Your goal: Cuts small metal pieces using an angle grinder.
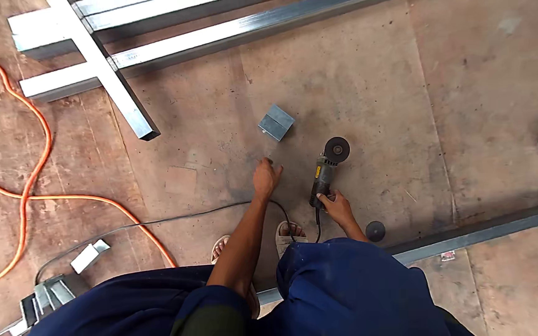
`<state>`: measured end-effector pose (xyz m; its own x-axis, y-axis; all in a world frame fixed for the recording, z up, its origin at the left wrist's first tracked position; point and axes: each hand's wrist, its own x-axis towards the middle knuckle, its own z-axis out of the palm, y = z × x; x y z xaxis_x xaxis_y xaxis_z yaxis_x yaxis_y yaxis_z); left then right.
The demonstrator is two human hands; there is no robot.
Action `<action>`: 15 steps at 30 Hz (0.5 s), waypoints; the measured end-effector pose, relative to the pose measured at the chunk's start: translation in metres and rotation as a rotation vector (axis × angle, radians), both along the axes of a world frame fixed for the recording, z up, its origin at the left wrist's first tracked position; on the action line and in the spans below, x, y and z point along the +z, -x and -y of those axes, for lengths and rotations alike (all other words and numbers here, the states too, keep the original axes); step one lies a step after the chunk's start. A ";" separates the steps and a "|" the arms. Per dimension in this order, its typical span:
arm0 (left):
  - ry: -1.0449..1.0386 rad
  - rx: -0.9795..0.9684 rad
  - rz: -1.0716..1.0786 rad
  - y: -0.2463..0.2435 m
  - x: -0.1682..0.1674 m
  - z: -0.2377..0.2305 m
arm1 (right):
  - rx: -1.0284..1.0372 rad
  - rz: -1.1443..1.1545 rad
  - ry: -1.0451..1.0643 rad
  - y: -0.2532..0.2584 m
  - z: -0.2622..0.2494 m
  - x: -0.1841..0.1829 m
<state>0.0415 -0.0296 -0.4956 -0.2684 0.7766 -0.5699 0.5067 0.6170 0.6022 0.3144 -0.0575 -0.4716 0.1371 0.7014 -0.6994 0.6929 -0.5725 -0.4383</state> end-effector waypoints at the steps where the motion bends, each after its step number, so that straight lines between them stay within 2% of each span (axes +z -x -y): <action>1: -0.036 0.037 -0.047 0.011 0.001 -0.011 | -0.008 -0.011 -0.007 -0.002 0.000 0.000; 4: -0.162 0.114 -0.205 0.035 0.012 -0.043 | -0.021 -0.035 -0.013 -0.007 0.003 -0.003; 8: -0.266 -0.001 -0.397 0.044 0.015 -0.081 | -0.045 -0.054 0.002 -0.010 0.007 -0.005; 15: -0.145 -0.273 -0.509 0.029 0.007 -0.124 | -0.094 -0.086 0.017 -0.006 0.012 -0.011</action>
<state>0.0129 0.0948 -0.4883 -0.2596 0.9163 -0.3049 0.8824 0.3534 0.3107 0.3207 -0.0695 -0.4825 0.1406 0.6764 -0.7230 0.5958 -0.6410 -0.4839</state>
